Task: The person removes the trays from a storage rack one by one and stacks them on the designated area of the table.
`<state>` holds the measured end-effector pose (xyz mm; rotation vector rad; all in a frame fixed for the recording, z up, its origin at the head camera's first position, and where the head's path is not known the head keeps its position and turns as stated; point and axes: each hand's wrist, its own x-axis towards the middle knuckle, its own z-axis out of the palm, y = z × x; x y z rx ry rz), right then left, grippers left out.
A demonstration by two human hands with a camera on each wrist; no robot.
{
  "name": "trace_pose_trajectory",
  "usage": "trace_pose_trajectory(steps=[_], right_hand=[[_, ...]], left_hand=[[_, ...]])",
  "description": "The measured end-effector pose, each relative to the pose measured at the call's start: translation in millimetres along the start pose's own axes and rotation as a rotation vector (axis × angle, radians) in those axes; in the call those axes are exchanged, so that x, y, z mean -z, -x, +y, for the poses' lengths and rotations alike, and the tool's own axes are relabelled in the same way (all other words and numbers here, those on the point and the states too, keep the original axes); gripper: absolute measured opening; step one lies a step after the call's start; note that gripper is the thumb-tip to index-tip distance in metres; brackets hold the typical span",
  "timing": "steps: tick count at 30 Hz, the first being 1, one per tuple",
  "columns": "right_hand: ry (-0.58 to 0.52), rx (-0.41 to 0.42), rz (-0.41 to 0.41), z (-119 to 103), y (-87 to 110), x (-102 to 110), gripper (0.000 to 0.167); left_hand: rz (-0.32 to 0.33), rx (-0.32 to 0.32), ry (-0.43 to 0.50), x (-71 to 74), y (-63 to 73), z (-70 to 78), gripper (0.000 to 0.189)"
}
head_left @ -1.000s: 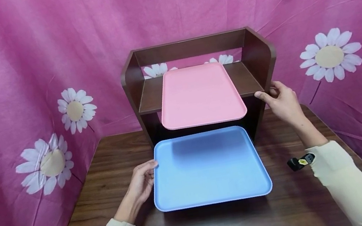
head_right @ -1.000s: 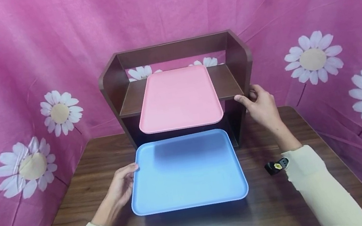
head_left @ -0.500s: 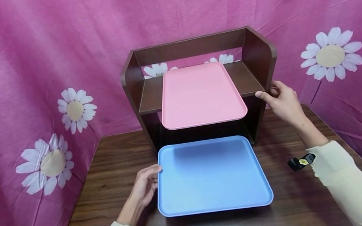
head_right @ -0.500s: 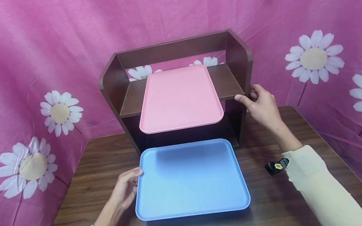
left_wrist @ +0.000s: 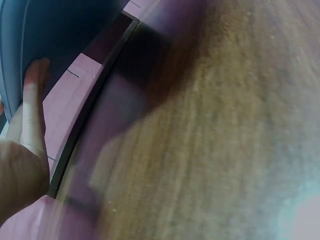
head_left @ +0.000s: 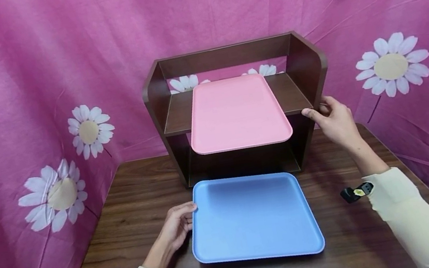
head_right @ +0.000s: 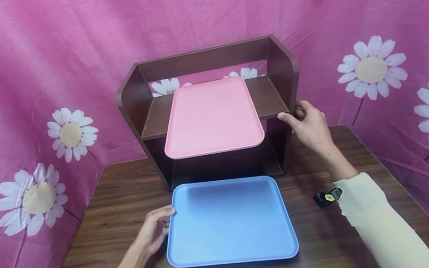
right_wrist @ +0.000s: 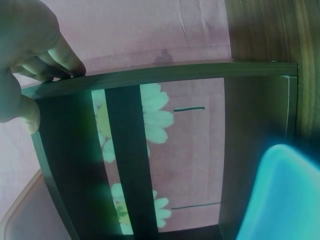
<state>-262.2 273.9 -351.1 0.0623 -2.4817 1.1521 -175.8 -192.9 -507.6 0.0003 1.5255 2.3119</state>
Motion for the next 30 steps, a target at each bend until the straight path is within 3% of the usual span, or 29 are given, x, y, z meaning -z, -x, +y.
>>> trace_pose_trajectory(steps=[21, 25, 28, 30], right_hand=[[0.033, -0.014, 0.026, -4.4, 1.7, -0.4, 0.058], [0.033, -0.012, 0.024, -3.8, 1.7, -0.3, 0.059], [0.03, -0.011, 0.02, -3.1, 2.0, 0.1, 0.059], [0.028, -0.013, 0.014, -2.6, 2.4, 0.4, 0.06]], left_hand=[[0.077, 0.11, -0.125, 2.3, -1.0, -11.7, 0.012], [0.144, 0.113, -0.258, -1.7, -0.5, -8.6, 0.021], [0.207, 0.082, -0.414, -6.9, -0.2, -5.1, 0.033], [0.245, 0.057, -0.529, -10.0, -0.4, -2.6, 0.031]])
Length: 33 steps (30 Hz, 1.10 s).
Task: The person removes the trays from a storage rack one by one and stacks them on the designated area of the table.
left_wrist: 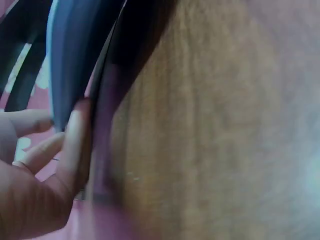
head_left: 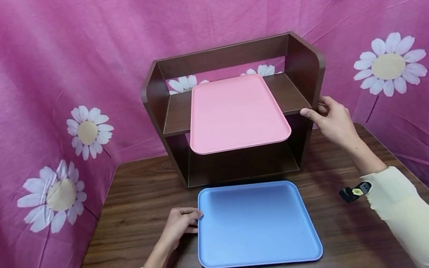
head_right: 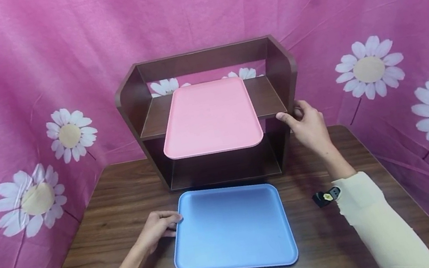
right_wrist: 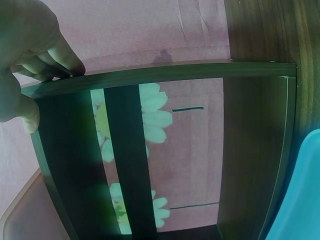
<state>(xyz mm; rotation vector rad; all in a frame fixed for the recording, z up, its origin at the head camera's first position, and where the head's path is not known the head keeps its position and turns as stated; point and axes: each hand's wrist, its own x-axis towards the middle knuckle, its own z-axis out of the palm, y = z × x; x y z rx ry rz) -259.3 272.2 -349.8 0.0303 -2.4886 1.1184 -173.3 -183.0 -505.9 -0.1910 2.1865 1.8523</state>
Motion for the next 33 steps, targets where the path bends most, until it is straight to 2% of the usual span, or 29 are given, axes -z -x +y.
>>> trace_pose_trajectory(steps=[5, 10, 14, 25, 29, 33], right_hand=[[-0.012, -0.004, -0.01, -0.5, -0.7, -0.2, 0.061], [-0.016, -0.002, -0.011, -0.9, -1.3, -1.7, 0.063], [-0.02, -0.007, -0.021, -0.4, -0.7, -2.7, 0.065], [-0.029, 0.01, -0.015, 0.0, -0.3, -3.9, 0.06], [-0.029, 0.009, -0.018, 1.3, -1.0, -3.3, 0.06], [-0.042, 0.002, -0.019, 3.2, -1.2, -1.5, 0.06]], left_hand=[[0.078, -0.085, -0.228, -3.0, 0.2, 7.1, 0.015], [0.121, -0.096, -0.36, -7.4, -2.2, 7.7, 0.005], [0.132, -0.071, -0.371, -9.5, -3.6, 6.4, 0.004], [0.117, -0.054, -0.338, -7.8, -5.9, 7.7, 0.009], [0.167, -0.077, -0.389, -7.1, -6.1, 13.3, 0.011], [0.218, -0.126, -0.408, -7.6, -5.2, 26.3, 0.007]])
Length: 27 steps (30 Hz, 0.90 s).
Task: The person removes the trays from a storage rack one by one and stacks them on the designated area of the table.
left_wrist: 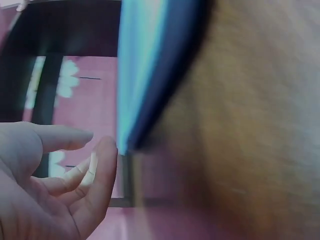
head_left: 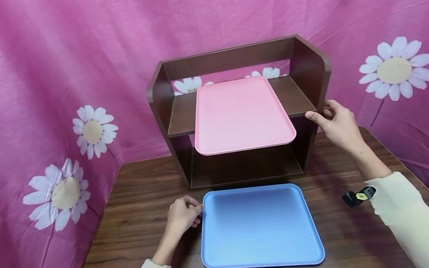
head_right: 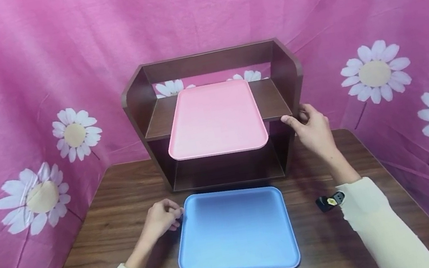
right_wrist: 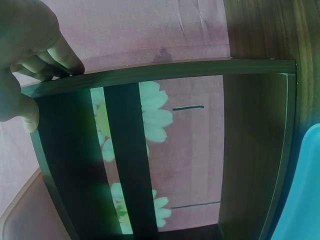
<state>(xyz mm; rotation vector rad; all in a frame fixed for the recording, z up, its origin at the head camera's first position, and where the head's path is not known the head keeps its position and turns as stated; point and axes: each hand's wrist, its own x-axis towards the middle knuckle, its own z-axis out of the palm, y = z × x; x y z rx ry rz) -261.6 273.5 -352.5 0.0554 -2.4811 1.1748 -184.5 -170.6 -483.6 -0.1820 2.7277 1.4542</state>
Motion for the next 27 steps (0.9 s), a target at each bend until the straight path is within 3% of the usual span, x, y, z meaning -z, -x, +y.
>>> trace_pose_trajectory(steps=[5, 14, 21, 27], right_hand=[[-0.001, 0.001, 0.007, 0.7, 1.0, 0.2, 0.061], [0.009, 0.008, 0.017, 2.1, 0.7, -2.1, 0.061], [0.017, 0.013, 0.031, 2.6, 0.4, -2.1, 0.058], [0.008, 0.014, 0.022, 2.1, 0.6, -1.1, 0.059]], left_hand=[[0.022, -0.054, 0.095, 7.5, 2.3, 22.9, 0.009], [0.008, -0.15, 0.444, 16.3, 16.8, 72.9, 0.011], [-0.1, -0.213, 0.701, 14.8, 28.8, 107.1, 0.02], [-0.186, -0.178, 0.86, 11.2, 33.4, 124.6, 0.03]])
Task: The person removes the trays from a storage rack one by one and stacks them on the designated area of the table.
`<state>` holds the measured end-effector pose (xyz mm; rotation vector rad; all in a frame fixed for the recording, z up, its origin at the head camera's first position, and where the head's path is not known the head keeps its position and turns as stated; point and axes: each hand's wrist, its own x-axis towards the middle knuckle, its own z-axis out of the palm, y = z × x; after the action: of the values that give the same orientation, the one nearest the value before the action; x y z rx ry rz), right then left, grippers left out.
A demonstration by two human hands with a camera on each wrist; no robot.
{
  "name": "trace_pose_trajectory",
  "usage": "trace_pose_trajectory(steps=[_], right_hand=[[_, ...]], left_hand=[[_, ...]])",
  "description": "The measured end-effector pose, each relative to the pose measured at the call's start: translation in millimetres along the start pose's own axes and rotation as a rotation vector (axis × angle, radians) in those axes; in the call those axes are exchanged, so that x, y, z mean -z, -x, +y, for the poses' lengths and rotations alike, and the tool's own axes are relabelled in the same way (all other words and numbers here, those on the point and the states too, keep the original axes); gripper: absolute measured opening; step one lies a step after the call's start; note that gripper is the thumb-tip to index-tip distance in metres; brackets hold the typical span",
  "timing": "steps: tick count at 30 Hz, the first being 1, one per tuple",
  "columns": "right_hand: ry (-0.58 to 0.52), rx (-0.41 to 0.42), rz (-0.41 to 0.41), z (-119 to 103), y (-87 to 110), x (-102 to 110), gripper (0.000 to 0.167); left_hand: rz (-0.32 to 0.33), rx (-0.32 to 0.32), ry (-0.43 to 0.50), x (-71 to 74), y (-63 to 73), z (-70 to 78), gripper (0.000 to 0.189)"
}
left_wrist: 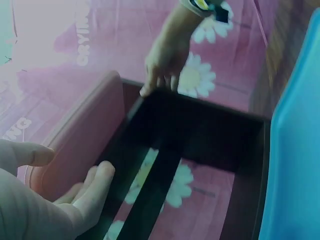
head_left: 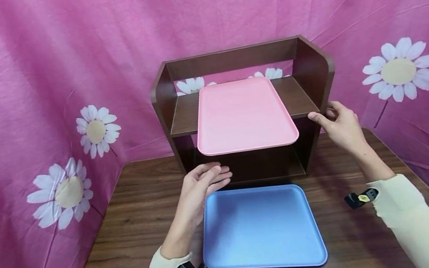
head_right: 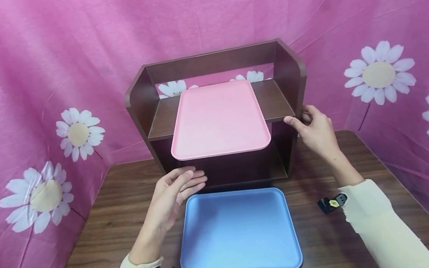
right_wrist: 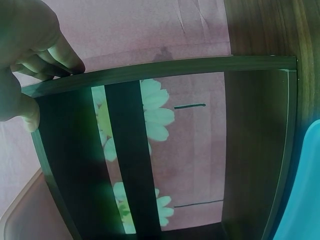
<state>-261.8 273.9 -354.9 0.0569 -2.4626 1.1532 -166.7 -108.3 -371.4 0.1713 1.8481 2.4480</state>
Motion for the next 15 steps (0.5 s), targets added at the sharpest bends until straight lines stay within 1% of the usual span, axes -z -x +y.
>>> trace_pose_trajectory(steps=[5, 11, 13, 15], right_hand=[[0.002, 0.0, 0.003, -0.3, -0.7, 0.4, 0.06], [-0.012, 0.007, 0.001, -0.5, -1.3, 0.0, 0.058], [-0.019, 0.006, -0.004, -0.3, -1.0, -0.3, 0.058], [-0.02, 0.004, -0.003, -0.4, -0.2, -0.2, 0.058]], left_hand=[[-0.03, 0.026, 0.148, -12.1, -2.6, 1.4, 0.031], [-0.06, 0.028, 0.298, -27.5, -4.3, 2.6, 0.037], [-0.063, 0.028, 0.335, -32.9, -4.5, 2.9, 0.036], [-0.059, 0.034, 0.374, -38.5, -5.6, 2.7, 0.03]])
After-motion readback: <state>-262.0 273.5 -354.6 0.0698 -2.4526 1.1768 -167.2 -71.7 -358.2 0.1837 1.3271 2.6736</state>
